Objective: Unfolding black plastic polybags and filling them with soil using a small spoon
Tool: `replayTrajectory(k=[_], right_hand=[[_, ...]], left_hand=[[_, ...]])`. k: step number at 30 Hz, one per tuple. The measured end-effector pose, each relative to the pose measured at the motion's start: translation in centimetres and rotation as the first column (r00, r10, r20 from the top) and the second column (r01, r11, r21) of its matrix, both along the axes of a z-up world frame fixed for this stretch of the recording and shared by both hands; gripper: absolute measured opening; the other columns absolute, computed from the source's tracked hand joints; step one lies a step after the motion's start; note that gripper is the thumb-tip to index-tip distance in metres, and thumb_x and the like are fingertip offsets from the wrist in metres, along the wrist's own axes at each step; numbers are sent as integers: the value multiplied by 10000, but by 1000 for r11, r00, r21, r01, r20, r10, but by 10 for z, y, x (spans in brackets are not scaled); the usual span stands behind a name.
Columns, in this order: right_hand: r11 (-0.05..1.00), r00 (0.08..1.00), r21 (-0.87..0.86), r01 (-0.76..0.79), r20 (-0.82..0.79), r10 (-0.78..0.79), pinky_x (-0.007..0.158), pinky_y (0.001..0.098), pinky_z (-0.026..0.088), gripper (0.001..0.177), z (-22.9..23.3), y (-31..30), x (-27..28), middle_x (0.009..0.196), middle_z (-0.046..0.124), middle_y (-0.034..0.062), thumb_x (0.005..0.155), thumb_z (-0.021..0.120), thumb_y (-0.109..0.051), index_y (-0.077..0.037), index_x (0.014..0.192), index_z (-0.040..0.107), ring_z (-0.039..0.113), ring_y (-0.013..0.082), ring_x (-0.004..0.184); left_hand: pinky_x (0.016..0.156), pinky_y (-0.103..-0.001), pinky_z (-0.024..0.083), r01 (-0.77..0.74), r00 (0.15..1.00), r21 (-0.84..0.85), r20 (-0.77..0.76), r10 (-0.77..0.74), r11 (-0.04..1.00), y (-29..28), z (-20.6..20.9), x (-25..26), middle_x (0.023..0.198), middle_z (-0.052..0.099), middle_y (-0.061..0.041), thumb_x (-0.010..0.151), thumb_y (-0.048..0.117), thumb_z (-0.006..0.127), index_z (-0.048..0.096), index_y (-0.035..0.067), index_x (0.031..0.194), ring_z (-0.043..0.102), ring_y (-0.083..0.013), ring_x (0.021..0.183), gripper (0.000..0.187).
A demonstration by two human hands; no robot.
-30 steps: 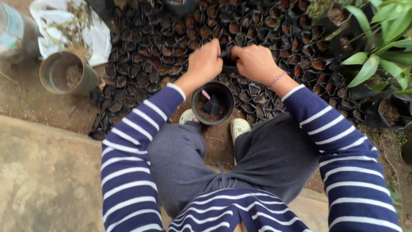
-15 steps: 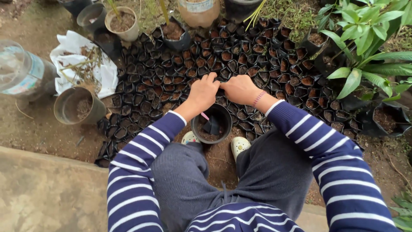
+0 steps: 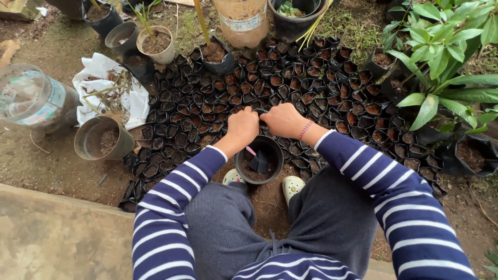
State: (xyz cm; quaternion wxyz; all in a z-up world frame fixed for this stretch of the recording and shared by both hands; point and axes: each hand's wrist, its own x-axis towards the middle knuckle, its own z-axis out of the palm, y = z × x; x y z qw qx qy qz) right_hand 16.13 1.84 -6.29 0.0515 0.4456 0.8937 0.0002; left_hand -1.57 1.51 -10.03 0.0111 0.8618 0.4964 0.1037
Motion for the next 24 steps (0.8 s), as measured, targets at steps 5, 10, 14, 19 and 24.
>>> replayTrajectory(k=[5, 10, 14, 19, 24], right_hand=[[999, 1000, -47, 0, -22, -1, 665, 457, 609, 179, 4, -3, -3, 778, 753, 151, 844, 603, -212, -135, 914, 750, 766, 364, 786], [999, 999, -33, 23, 25, -22, 629, 441, 611, 154, -12, 4, -5, 728, 743, 115, 806, 635, -230, -139, 845, 752, 765, 332, 745], [999, 998, -33, 43, 52, -41, 654, 443, 617, 143, -11, 4, -2, 754, 762, 121, 789, 679, -198, -111, 845, 777, 774, 330, 784], [998, 997, -45, 47, 67, -44, 641, 443, 620, 149, -17, 4, -2, 741, 761, 110, 775, 690, -224, -119, 813, 788, 776, 322, 775], [983, 989, -128, 135, 77, -126, 695, 464, 618, 298, -7, 5, 1, 782, 774, 130, 863, 584, -295, -96, 857, 806, 776, 350, 816]], left_hand=[[550, -493, 585, -17, 999, -140, 39, 23, 990, 1, 9, 2, 958, 654, -176, 805, 25, 651, 684, -33, 911, 713, -372, 675, 125], [607, -568, 588, 2, 988, -225, 153, 33, 974, -11, 39, 7, 1061, 595, -225, 810, -20, 607, 612, -83, 1042, 698, -473, 733, 240], [682, -574, 613, 67, 985, -278, 174, -18, 958, -12, 42, 6, 1072, 527, -205, 816, -73, 602, 642, -83, 1117, 693, -474, 839, 304], [694, -593, 606, 37, 997, -258, 75, -18, 966, -3, 27, 9, 1112, 515, -238, 809, -40, 646, 701, -85, 1050, 684, -448, 871, 251], [655, -529, 599, 42, 986, -93, -159, -57, 995, -2, -5, 11, 1015, 566, -215, 775, 17, 706, 744, -37, 884, 681, -341, 790, 127]])
